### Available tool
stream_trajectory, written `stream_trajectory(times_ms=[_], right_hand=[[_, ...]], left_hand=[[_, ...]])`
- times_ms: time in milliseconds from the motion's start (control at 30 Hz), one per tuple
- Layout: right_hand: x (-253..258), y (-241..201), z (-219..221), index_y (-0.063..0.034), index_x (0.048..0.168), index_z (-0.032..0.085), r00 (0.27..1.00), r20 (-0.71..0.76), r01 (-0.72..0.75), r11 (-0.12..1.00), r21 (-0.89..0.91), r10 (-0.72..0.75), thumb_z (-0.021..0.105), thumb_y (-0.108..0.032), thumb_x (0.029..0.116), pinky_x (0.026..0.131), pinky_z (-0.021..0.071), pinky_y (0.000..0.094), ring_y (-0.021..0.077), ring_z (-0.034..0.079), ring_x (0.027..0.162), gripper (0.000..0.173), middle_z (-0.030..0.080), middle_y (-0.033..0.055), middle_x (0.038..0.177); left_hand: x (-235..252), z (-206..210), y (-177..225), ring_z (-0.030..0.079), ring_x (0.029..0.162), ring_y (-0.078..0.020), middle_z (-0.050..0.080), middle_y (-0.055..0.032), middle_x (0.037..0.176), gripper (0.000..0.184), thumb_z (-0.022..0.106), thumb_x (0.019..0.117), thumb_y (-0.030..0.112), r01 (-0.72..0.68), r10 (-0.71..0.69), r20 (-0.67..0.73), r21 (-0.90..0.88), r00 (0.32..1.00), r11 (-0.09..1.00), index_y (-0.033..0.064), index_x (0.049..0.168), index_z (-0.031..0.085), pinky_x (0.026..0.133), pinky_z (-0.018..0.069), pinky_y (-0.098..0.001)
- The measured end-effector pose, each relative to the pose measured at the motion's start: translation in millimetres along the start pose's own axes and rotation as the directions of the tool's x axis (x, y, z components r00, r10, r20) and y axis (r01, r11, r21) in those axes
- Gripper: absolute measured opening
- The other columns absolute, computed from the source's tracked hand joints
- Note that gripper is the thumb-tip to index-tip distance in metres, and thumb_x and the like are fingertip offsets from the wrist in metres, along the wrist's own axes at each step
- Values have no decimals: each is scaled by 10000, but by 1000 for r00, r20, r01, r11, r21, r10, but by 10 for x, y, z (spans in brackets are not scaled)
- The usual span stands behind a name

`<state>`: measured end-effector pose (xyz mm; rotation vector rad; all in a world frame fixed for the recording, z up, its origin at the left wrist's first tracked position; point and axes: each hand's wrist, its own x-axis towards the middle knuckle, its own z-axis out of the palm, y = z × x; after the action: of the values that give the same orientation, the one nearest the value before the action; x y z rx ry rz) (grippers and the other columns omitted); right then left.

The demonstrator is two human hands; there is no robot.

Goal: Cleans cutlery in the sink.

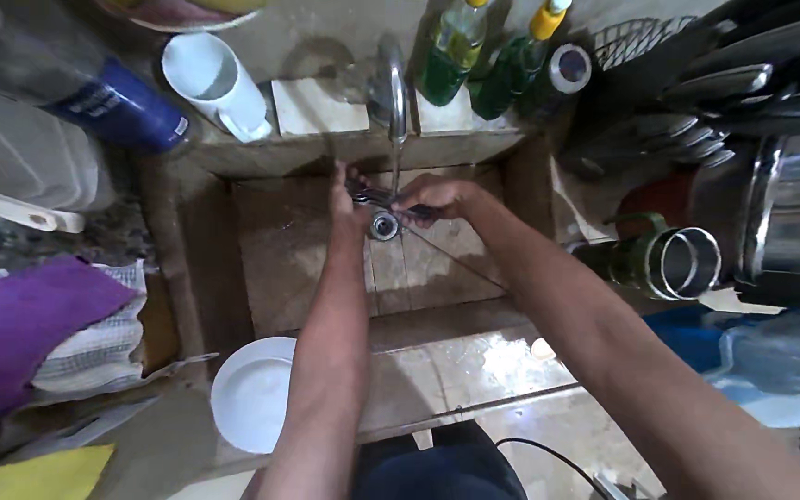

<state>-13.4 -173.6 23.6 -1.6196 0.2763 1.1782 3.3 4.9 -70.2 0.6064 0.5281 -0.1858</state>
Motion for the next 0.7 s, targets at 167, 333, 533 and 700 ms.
stream_trajectory(times_ms=[167,333,533,700], right_hand=[[185,-219,49,-93,1362,520,995,98,-6,1000,15,5,548,-191,1057,632,578,313,170,676,714,322,728,102,1026],[302,-158,16,-53,1298,544,996,65,59,998,18,-60,566,-187,1044,693,624,414,259,719,799,288,712,156,1056],[322,-107,-56,-51,1321,559,994,-61,95,995,41,-92,604,-156,1012,739,611,457,263,689,866,329,668,147,1071],[394,-2,14,-43,1256,602,983,-145,122,992,37,-115,624,-175,1011,700,620,450,257,701,829,280,687,151,1036]], left_hand=[[-99,-127,276,672,964,-173,651,-44,1174,292,481,1087,251,24,-25,-25,-33,999,999,151,1361,476,839,596,-382],[-32,-212,305,676,1037,-221,653,-80,1193,282,475,1079,145,-26,27,41,-3,999,1000,116,1359,459,887,593,-410],[-17,-229,286,679,999,-261,629,-115,1230,340,515,1059,110,-80,81,21,-23,997,997,119,1392,447,821,607,-439],[-100,-328,399,692,1027,-278,639,-124,1250,366,517,1055,92,-68,68,-28,-4,997,998,116,1410,432,825,615,-442]])
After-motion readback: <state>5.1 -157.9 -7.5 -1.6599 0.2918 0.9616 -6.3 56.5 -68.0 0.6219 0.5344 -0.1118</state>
